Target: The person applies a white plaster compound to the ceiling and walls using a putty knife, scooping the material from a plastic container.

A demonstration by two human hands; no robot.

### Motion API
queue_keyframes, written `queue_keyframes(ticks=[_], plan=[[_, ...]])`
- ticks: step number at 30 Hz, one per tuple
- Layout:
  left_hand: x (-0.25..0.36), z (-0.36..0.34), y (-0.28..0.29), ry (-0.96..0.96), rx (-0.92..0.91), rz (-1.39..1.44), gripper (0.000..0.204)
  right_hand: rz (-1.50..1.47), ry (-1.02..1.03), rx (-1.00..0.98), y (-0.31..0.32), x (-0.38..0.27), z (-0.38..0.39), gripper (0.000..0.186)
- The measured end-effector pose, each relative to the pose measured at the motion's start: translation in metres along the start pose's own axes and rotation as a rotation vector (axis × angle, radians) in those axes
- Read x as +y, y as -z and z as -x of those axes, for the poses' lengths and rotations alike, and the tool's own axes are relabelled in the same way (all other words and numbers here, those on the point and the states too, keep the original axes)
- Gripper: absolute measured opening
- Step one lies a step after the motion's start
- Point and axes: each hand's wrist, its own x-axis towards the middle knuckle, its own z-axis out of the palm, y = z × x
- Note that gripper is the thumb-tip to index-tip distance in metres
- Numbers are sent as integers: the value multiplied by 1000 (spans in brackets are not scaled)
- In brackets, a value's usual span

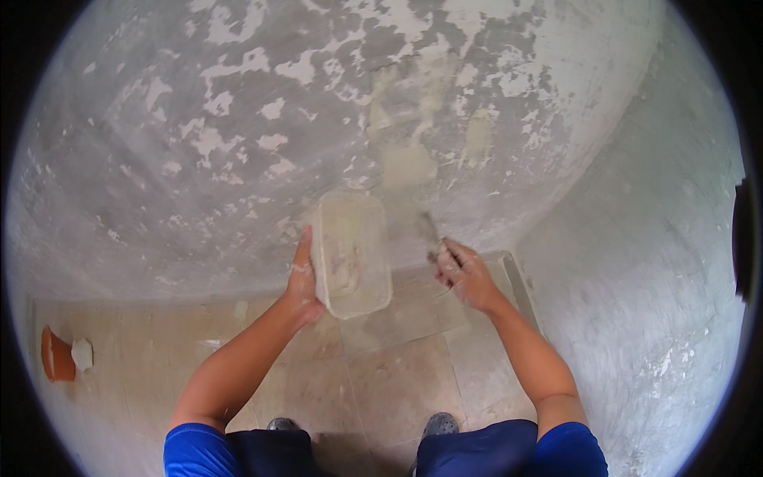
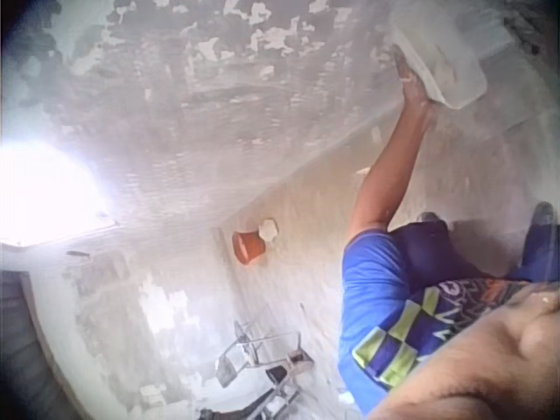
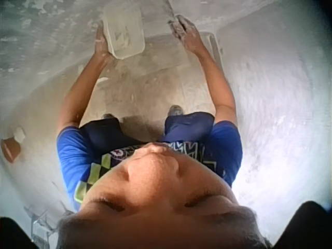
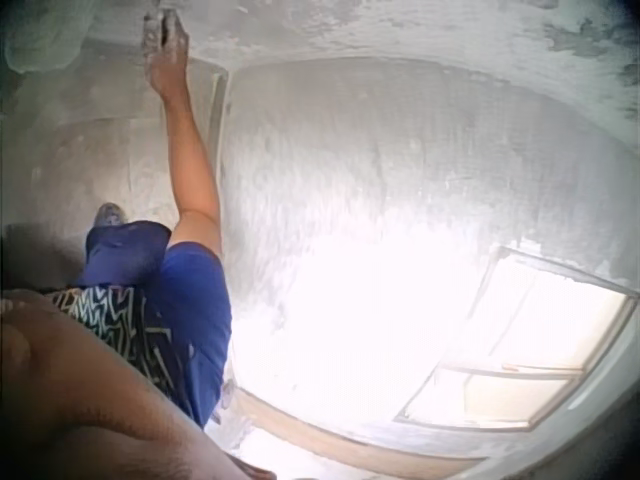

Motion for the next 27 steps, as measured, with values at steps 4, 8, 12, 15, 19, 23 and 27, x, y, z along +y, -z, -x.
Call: queue_keyframes(ticks=[4, 8, 12, 15, 19, 23, 27], plan=[[-1, -3, -21, 6, -60, 1, 93, 169, 339, -130, -22, 17, 0, 26], [8, 7, -33, -92, -83, -141, 99, 507, 722, 29, -19, 18, -1, 32], [17, 12, -37, -113, -88, -202, 99, 599, 750, 39, -8, 17, 0, 41], [19, 11, -30, -104, -111, -239, 100, 623, 728, 15, -3, 23, 3, 43], [13, 8, -32, -57, -56, -193, 99, 626, 712, 8, 5, 28, 9, 41], [10, 7, -34, -11, -105, -170, 100, 676, 739, 108, 7, 6, 10, 40], [6, 11, -44, -16, -150, -191, 98, 748, 670, 93, 4, -4, 9, 40]])
